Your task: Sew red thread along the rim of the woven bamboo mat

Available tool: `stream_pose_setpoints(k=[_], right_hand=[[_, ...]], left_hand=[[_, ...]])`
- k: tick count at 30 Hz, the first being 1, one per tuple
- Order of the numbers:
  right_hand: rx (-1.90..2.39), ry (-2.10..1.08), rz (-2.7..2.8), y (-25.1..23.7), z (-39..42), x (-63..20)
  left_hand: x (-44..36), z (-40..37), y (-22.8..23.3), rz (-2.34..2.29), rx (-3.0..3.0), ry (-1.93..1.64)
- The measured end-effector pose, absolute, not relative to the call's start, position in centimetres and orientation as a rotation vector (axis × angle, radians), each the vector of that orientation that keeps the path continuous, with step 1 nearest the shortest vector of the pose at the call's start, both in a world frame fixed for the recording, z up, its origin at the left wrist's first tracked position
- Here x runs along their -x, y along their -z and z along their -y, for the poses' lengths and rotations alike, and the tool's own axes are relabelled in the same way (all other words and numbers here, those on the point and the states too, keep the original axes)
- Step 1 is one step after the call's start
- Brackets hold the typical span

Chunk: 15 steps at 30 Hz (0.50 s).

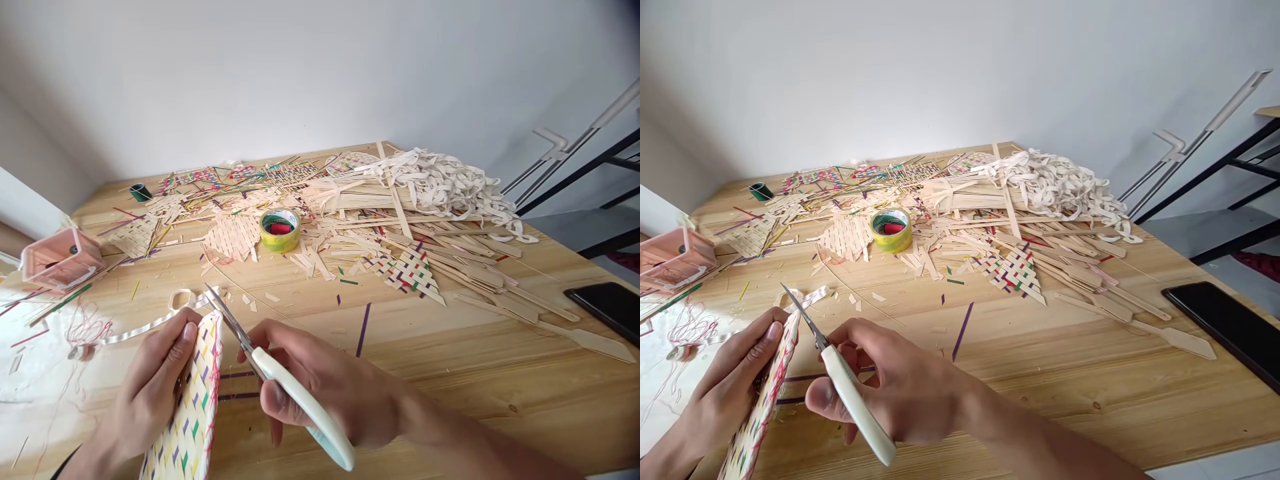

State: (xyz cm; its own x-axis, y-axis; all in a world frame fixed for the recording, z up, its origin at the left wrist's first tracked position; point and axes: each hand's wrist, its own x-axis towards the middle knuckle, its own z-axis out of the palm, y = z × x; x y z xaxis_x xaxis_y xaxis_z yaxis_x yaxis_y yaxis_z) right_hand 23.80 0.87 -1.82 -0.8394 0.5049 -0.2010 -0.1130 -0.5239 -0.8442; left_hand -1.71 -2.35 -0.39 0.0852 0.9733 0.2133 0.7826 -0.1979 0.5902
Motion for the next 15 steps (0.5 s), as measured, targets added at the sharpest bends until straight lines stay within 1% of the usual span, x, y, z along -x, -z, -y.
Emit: stream_pose_setpoints(k=[5,9,15], right_hand=[[0.475,-2.428,1.179,2.6,-0.8,-23.3],[0.476,-2.428,1.133,3.0,-0.7,-23.2],[0.495,-2.372,1.242,3.5,-0.7,-23.4]], left_hand=[[1.8,2.3,0.5,-1.645,-1.960,-0.850],[1.8,2.4,0.6,-1.603,-1.920,-0.829],[1.6,2.5,0.6,-1.567,-1.895,-0.838]])
